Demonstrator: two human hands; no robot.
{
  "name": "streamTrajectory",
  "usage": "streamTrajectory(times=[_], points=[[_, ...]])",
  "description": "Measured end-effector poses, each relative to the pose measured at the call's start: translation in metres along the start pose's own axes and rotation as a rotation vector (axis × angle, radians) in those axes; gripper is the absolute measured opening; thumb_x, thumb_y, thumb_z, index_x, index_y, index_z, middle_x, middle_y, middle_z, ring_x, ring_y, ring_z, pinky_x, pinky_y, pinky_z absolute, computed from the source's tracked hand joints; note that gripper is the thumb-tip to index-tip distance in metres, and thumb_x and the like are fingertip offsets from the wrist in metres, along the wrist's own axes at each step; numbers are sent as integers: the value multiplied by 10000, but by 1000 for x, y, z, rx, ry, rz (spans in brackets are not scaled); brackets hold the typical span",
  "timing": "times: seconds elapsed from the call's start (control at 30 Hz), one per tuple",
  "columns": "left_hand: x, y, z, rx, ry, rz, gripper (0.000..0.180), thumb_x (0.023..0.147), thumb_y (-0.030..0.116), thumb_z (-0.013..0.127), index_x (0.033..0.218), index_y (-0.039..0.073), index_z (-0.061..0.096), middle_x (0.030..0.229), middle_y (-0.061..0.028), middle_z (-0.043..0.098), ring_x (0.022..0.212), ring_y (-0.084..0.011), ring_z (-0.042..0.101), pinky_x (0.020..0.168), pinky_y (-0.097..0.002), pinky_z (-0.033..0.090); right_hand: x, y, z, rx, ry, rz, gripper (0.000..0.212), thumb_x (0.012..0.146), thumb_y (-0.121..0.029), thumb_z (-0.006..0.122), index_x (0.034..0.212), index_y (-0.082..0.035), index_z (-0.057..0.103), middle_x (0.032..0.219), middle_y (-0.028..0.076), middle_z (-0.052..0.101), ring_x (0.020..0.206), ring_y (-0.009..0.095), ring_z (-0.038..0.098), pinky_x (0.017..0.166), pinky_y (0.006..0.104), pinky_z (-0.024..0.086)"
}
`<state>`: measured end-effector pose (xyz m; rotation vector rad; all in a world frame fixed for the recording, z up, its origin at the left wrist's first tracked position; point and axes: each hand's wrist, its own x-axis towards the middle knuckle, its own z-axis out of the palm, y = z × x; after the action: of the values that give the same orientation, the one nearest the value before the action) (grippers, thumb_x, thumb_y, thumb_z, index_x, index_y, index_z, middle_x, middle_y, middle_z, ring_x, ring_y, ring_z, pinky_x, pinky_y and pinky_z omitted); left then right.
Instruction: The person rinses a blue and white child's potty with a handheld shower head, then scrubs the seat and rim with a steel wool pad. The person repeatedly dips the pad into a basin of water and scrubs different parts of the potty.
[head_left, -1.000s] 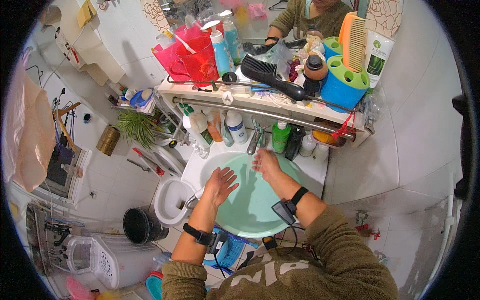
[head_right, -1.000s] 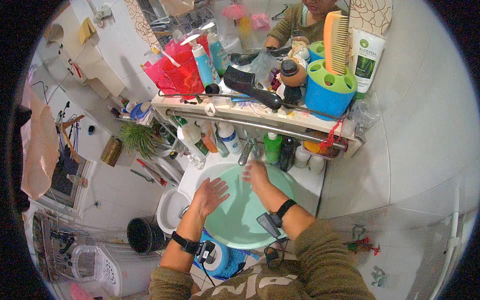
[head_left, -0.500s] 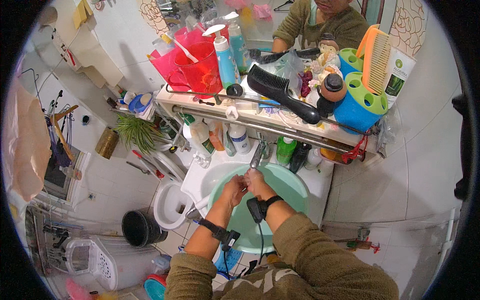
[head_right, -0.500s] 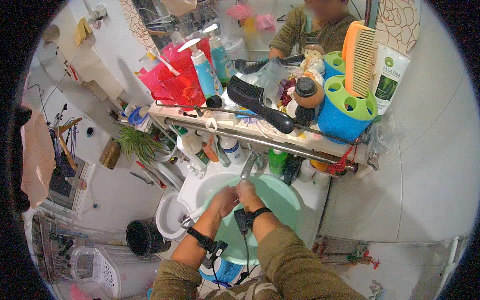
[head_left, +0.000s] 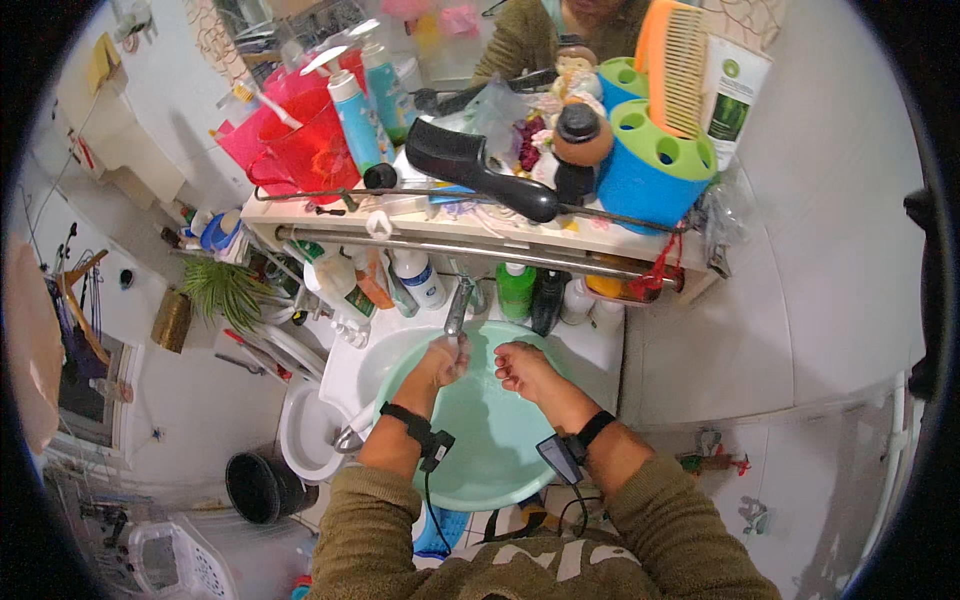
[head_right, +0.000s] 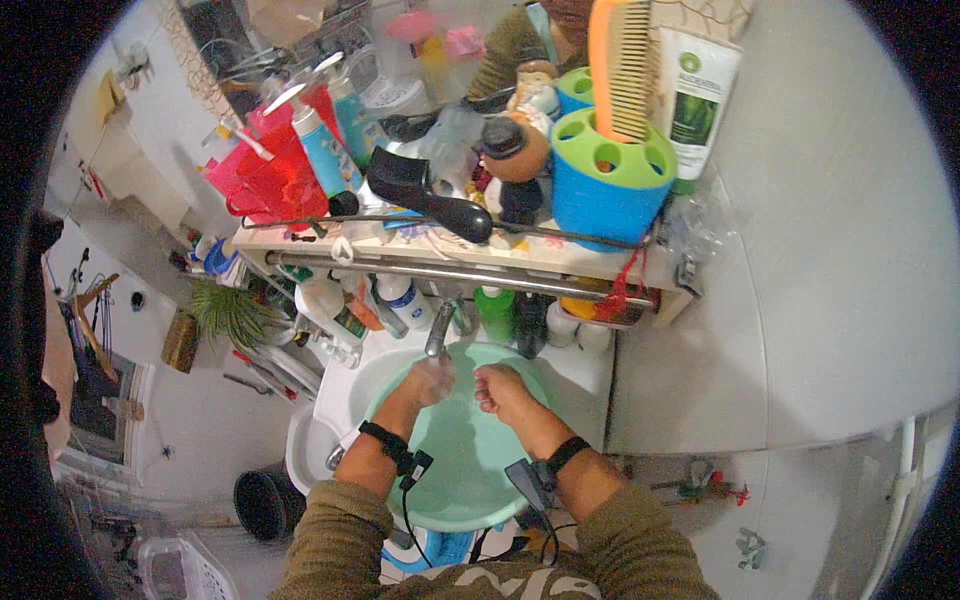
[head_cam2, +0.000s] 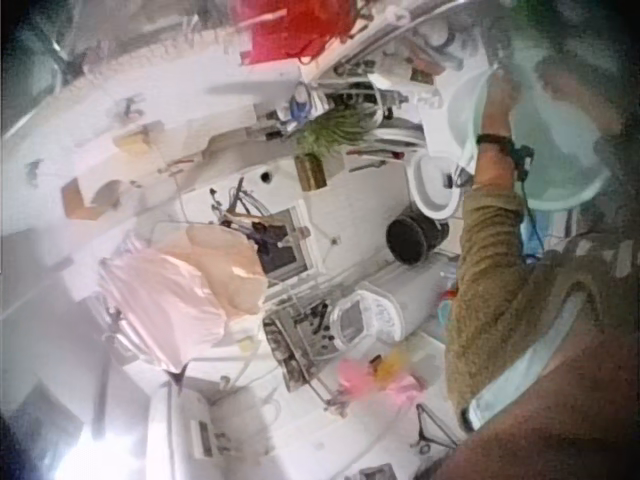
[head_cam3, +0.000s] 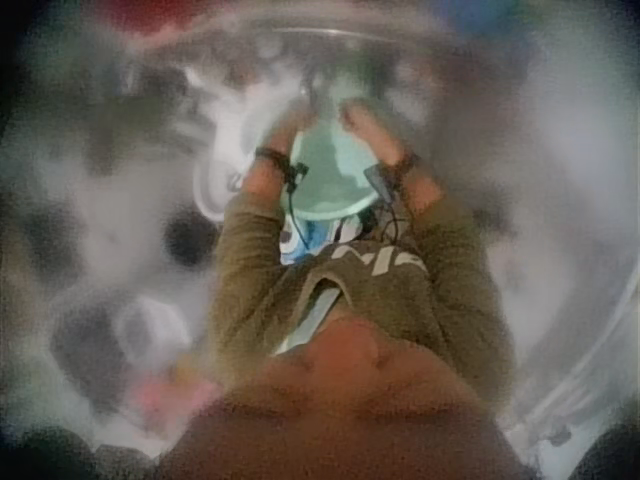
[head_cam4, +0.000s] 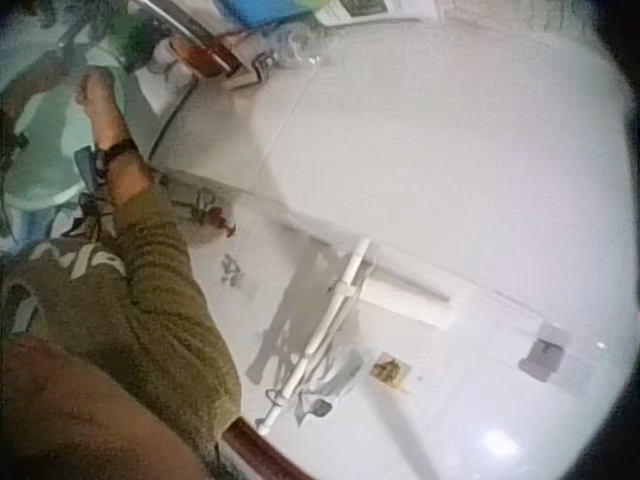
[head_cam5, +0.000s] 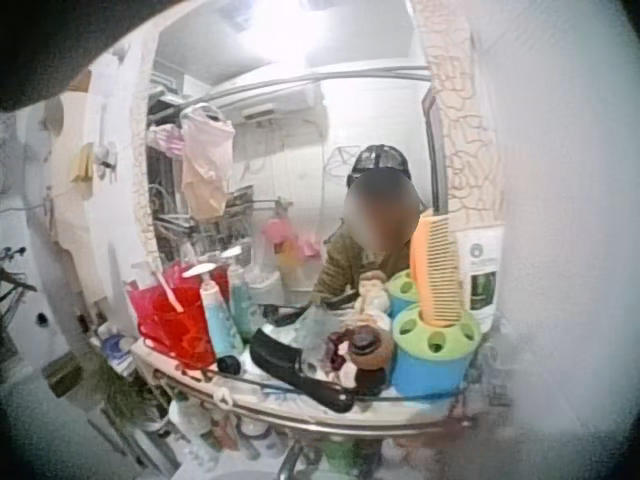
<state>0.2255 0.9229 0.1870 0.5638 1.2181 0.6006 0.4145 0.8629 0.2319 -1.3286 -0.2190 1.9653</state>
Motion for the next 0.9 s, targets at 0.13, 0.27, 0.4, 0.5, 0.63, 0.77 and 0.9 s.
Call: streamTrajectory(times=[0.13, 0.27, 0.4, 0.5, 0.63, 0.77, 0.9], points=[[-19, 6, -13, -32, -61, -67, 117, 972, 201, 493, 903, 118, 536, 631, 13, 423, 501, -116, 393, 432, -281, 313, 15, 13, 16, -39, -7, -18, 115, 901, -197, 589, 889, -96, 535, 741, 33, 523, 589, 169, 533, 446, 311, 387], [-79, 11, -25, -120, -61, -64, 103, 977, 152, 489, 1005, 74, 550, 661, 18, 447, 519, -106, 405, 448, -261, 324, 65, 31, 43, 26, -86, 21, 127, 917, -203, 560, 895, -79, 549, 664, 38, 508, 530, 185, 519, 448, 346, 398], [-139, 2, -33, 9, 62, 22, 229, 977, 112, 501, 1179, 19, 557, 921, -70, 569, 739, -170, 557, 639, -283, 483, 161, 77, 46, 16, -157, -80, 153, 917, -202, 571, 948, -52, 572, 601, 42, 502, 463, 217, 490, 442, 356, 414], [-166, -3, -35, -2, 39, 28, 377, 976, 128, 489, 1337, 18, 502, 1272, -137, 567, 1151, -246, 561, 988, -383, 464, 228, 107, 50, -569, 36, -401, 179, 890, -225, 611, 937, -52, 603, 736, 103, 592, 628, 258, 594, 521, 383, 470], [-185, -6, -34, 141, 35, 72, 411, 982, 157, 473, 1373, 30, 496, 1370, -99, 540, 1219, -251, 534, 1048, -403, 406, 200, 93, 49, -1206, 167, -575, 162, 855, -168, 603, 905, -18, 639, 869, 178, 659, 788, 329, 655, 664, 450, 521], [-199, -7, -33, 420, 53, 162, 362, 964, 164, 488, 1284, 36, 601, 1327, -89, 590, 1194, -234, 553, 1022, -353, 408, 45, 31, 61, -1567, 63, -801, 128, 831, -73, 573, 902, 1, 651, 932, 182, 660, 827, 366, 648, 736, 478, 525], [-197, -15, -37, 537, 34, 247, 327, 944, 199, 530, 1179, 26, 677, 1241, -86, 646, 1130, -211, 577, 988, -310, 419, -78, -42, 85, -1386, -4, -1588, 190, 838, -40, 519, 953, 31, 653, 1019, 198, 656, 967, 399, 622, 876, 489, 494]])
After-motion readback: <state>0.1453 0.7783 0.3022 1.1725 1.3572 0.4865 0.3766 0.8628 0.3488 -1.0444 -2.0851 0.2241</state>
